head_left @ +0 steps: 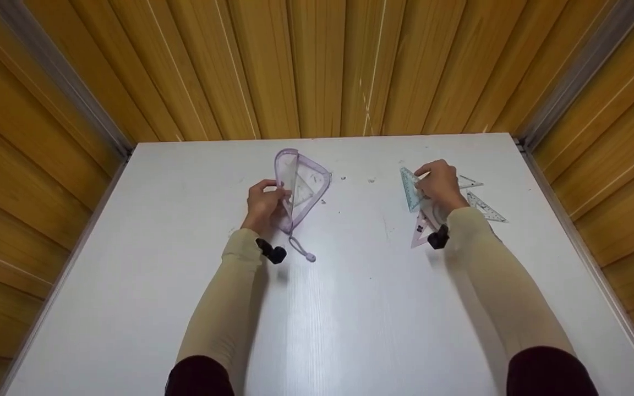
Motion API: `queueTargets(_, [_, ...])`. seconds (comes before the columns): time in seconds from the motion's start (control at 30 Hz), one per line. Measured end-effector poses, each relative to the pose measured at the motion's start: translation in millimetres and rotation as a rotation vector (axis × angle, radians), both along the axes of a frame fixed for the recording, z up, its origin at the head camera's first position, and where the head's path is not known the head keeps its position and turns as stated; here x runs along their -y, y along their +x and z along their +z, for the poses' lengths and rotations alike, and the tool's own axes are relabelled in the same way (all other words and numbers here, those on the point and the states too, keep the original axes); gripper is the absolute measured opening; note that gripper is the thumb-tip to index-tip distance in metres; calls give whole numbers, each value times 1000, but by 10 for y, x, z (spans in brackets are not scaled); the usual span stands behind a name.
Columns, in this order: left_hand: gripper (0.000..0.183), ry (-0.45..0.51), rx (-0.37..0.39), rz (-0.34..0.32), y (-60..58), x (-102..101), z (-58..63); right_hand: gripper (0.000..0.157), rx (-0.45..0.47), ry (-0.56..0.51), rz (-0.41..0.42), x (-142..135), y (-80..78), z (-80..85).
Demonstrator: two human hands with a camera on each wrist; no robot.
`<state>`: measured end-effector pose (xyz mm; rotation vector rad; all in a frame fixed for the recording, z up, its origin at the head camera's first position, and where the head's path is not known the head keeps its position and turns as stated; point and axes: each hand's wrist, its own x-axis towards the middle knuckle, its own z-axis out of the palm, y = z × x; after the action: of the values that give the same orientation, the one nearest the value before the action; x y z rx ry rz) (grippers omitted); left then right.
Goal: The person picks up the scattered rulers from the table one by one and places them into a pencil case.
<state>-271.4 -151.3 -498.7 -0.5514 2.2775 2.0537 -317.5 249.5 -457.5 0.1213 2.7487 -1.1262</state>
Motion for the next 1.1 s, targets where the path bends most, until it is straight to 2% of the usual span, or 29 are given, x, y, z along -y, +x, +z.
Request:
queueTargets(0.47, [33, -33, 7, -2, 4, 7, 7, 34, -64, -37, -39, -29, 6, 82])
queueTargets(0.63, [33, -1, -14, 5, 8, -7, 9, 33, -106, -25, -44, -16, 5, 89])
queueTargets(1.1, [34, -22, -23, 15, 18, -8, 9, 34, -87, -54, -47, 36, -13, 139])
